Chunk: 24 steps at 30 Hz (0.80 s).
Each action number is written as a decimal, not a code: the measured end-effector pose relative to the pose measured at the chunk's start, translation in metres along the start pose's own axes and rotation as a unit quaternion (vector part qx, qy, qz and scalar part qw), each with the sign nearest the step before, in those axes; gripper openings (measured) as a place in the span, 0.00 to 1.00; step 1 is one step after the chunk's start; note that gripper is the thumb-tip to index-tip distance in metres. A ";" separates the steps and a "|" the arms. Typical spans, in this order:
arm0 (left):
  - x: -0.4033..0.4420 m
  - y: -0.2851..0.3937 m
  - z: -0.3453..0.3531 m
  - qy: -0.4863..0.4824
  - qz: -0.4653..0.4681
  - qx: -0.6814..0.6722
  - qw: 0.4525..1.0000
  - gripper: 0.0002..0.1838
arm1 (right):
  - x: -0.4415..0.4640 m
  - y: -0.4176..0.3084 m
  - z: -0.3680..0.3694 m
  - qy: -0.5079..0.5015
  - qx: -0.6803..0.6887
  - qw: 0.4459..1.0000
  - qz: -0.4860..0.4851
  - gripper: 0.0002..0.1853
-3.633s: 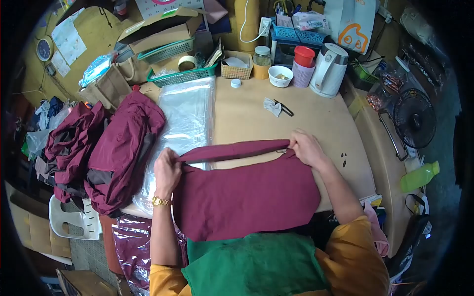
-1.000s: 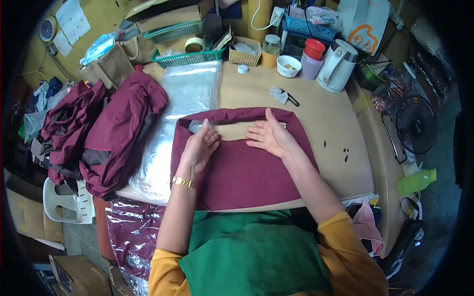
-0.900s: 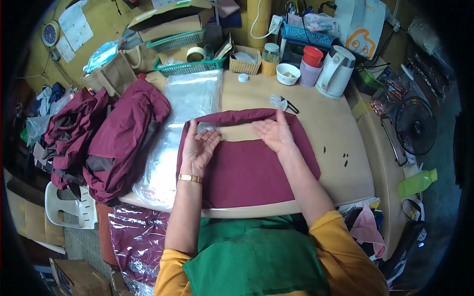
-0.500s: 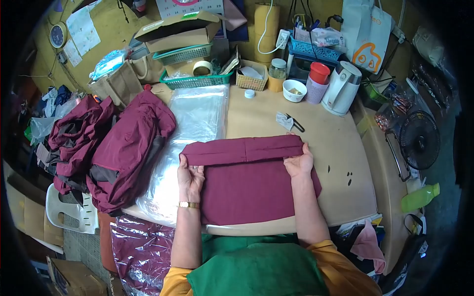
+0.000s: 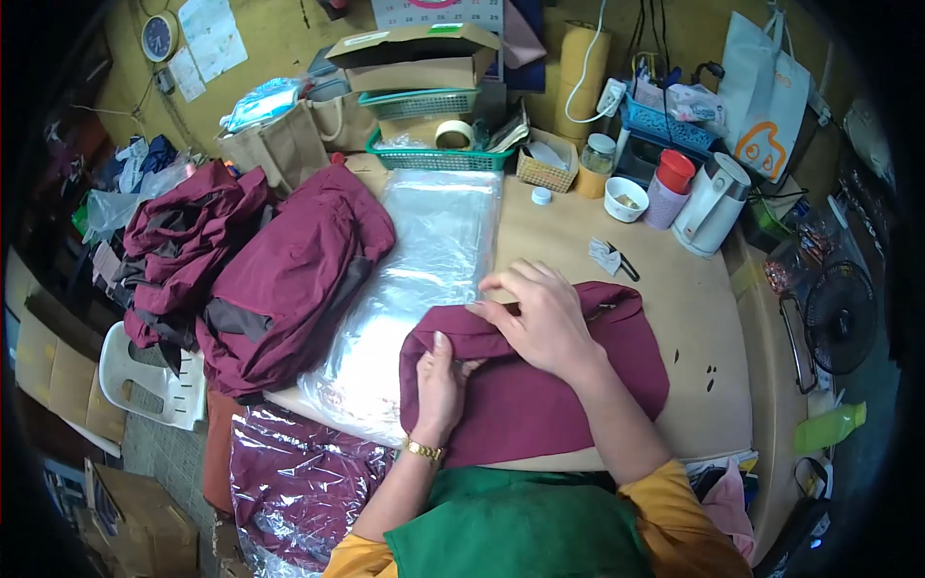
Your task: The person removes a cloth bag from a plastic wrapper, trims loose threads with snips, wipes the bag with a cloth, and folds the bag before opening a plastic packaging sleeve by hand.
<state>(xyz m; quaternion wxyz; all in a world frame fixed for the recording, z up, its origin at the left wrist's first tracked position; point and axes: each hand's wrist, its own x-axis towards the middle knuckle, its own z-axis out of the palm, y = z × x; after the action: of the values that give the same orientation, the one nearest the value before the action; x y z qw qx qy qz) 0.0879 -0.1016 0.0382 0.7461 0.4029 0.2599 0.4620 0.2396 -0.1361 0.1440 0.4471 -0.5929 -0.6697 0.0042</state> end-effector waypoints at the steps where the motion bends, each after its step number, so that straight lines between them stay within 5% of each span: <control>1: -0.008 0.005 0.018 0.045 0.004 -0.003 0.999 0.28 | 0.006 0.006 0.011 -0.020 -0.069 0.997 -0.025 0.14; 3: -0.012 -0.013 0.006 0.029 0.023 0.058 0.998 0.27 | 0.012 0.008 0.021 -0.159 -0.115 0.981 0.006 0.19; 9: -0.021 -0.015 -0.013 0.010 0.072 0.284 0.956 0.31 | -0.003 0.016 0.051 -0.141 -0.031 0.989 0.035 0.15; 10: -0.020 -0.005 -0.006 0.011 0.071 0.283 0.957 0.31 | -0.005 0.016 0.052 -0.116 -0.029 0.992 0.039 0.14; 12: -0.021 0.023 0.013 0.106 -0.081 0.027 0.991 0.28 | -0.007 0.011 0.045 -0.108 -0.018 0.994 0.022 0.13; 13: -0.018 0.019 -0.010 0.047 -0.067 0.055 0.995 0.25 | -0.008 0.009 0.042 -0.099 -0.006 0.995 0.005 0.12; 20: -0.032 0.011 -0.010 0.081 0.017 0.091 0.992 0.21 | -0.009 0.023 0.036 -0.011 -0.033 0.998 0.052 0.13; 22: -0.032 0.008 -0.016 0.067 -0.013 0.091 0.994 0.13 | -0.009 0.020 0.029 -0.035 0.008 0.997 0.065 0.14; 24: -0.028 0.004 -0.012 0.091 0.204 0.262 0.939 0.09 | -0.014 0.020 0.031 -0.035 0.045 0.996 0.070 0.14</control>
<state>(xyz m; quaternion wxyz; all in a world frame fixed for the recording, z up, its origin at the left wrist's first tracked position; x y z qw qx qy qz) 0.0646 -0.1213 0.0359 0.4775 0.5843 0.3509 0.5545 0.2350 -0.1250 0.1067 0.4487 -0.6170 -0.6408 0.0862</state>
